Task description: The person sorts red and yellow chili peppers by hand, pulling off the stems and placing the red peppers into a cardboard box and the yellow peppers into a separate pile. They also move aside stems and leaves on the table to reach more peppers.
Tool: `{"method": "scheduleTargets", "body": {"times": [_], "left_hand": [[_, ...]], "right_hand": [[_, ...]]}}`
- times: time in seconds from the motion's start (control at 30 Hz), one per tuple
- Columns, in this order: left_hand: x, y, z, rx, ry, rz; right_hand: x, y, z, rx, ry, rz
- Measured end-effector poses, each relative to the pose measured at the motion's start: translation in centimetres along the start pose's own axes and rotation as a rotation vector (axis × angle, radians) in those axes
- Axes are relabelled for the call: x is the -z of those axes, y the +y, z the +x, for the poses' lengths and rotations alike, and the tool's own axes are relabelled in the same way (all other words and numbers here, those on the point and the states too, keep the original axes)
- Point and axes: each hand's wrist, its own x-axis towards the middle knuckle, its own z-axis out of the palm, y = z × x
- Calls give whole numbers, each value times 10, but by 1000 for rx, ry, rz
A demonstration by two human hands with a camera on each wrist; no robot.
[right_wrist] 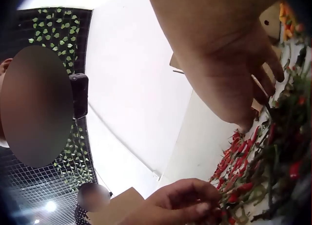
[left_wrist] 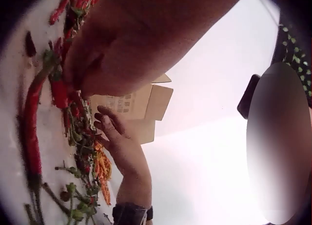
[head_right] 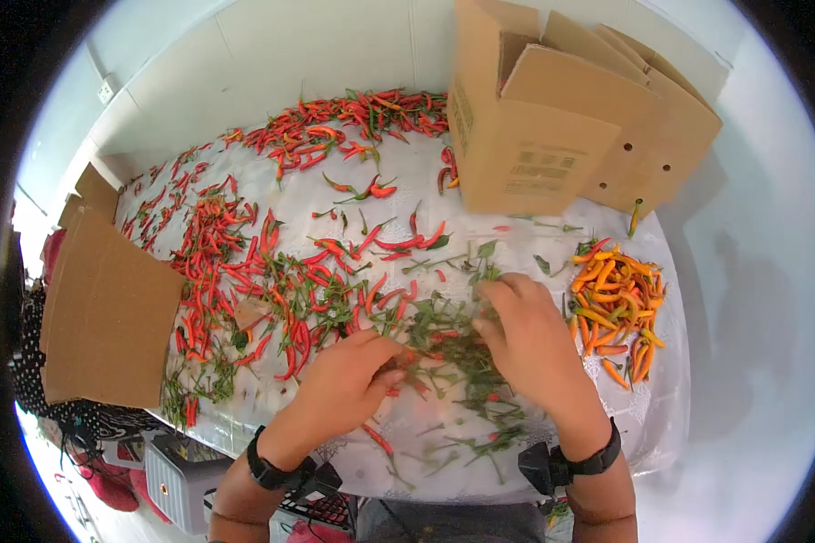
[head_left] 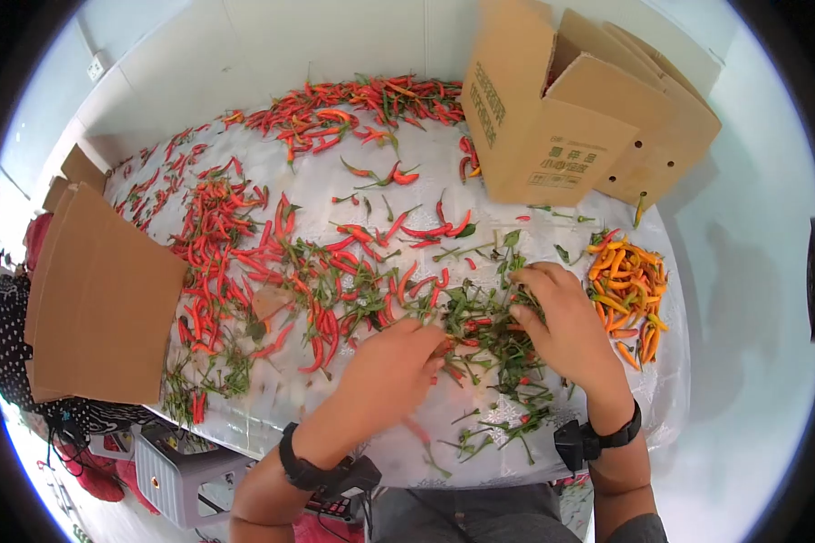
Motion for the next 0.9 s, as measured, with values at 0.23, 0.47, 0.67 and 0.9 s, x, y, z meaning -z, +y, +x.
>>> {"method": "scheduleTargets", "body": {"times": [0.23, 0.47, 0.67, 0.9], "left_hand": [[15, -17, 0, 114, 212, -319], [16, -12, -12, -75, -18, -27], [8, -13, -17, -134, -29, 99], [13, -11, -21, -78, 170, 89]], "right_hand": [[-20, -1, -10, -38, 36, -20], [-48, -36, 0, 114, 17, -55], [-40, -8, -10, 206, -53, 44], [15, -8, -50, 120, -93, 139]]}}
